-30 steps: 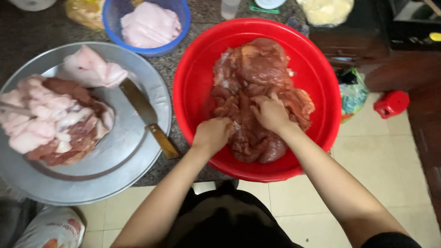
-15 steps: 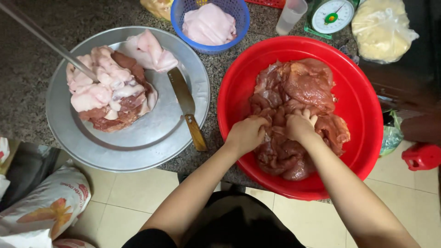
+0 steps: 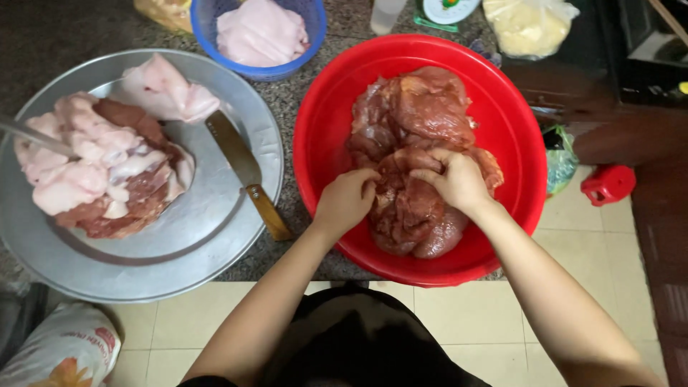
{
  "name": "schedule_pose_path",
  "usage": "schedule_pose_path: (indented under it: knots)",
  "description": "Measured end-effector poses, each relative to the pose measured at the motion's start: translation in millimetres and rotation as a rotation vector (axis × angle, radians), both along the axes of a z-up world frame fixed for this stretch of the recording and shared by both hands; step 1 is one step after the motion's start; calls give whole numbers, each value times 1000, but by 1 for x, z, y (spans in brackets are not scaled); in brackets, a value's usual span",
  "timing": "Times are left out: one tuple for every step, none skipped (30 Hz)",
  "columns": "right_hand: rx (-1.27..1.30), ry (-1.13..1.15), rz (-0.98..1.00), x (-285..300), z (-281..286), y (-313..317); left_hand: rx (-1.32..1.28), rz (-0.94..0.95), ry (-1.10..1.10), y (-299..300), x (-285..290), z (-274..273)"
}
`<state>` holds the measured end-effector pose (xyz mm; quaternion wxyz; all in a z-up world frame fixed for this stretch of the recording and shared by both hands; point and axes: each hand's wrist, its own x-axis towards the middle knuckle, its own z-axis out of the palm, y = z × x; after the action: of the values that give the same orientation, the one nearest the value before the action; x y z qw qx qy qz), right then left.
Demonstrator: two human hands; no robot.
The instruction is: Stacking thin slices of raw meat and pork fat onto a vertical roasting spit.
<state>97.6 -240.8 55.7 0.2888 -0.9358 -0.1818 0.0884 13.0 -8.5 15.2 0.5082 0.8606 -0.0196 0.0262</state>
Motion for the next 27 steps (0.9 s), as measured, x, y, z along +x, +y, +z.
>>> schedule_pose_path:
  knots:
    - [-2, -2, -11, -3, 6, -2, -2, -11, -2, -1, 1, 1]
    - [-11, -8, -7, -5, 12, -2, 10, -9, 19, -1, 1, 2]
    - [-19, -14, -3, -8, 19, -3, 21, -8, 39, 0, 1, 3]
    - [-20, -14, -11, -12, 31, -2, 21, -15, 38, -1, 1, 4]
    - [7, -13, 1, -16, 44, 0, 8, -28, 89, -1, 1, 5]
    - [34, -13, 13, -20, 57, 1, -3, -41, 138, 0, 2, 6]
    - [34, -14, 6, -20, 61, -2, -3, -48, 137, 0, 5, -2]
    - [155, 66, 3, -21, 65, -5, -92, -116, 37, 0, 9, -10]
    - [276, 145, 0, -22, 69, -8, -183, -185, -62, 0, 12, -17]
    - [273, 141, -8, -22, 78, -10, -186, -193, -64, 0, 19, -14]
    - [351, 231, -25, -23, 87, -12, -147, -280, -85, -1, 27, -10]
    - [432, 316, -40, -23, 96, -12, -104, -368, -110, 1, 36, -6]
    - [433, 309, -48, -22, 105, -12, -104, -377, -115, -2, 47, -8]
    - [436, 304, -46, -22, 115, -12, -128, -439, -130, -6, 57, -10]
    - [438, 299, -44, -22, 125, -12, -152, -501, -144, -11, 68, -12]
    - [437, 291, -52, -21, 133, -13, -154, -510, -150, -15, 70, -3]
    - [434, 266, -40, -21, 140, -13, -311, -567, -82, -20, 73, 6]
    - [432, 240, -27, -19, 148, -12, -466, -622, -13, -23, 76, 15]
    - [430, 229, -34, -19, 154, -12, -466, -633, -20, -25, 77, 17]
    - [446, 224, -26, -20, 159, -12, -516, -622, 35, -27, 78, 19]
    - [461, 218, -18, -20, 165, -11, -566, -611, 91, -28, 79, 20]
    - [461, 210, -25, -21, 168, -10, -565, -621, 87, -24, 79, 22]
    - [463, 201, -27, -22, 170, -9, -698, -637, 123, -19, 79, 24]
    - [465, 195, -26, -24, 172, -6, -830, -648, 162, -12, 78, 25]
    - [466, 190, -30, -25, 173, -3, -828, -655, 161, -3, 75, 29]
    - [461, 171, -35, -27, 173, 1, -734, -548, 252, 8, 71, 33]
    - [456, 152, -41, -29, 174, 5, -638, -441, 342, 19, 68, 37]
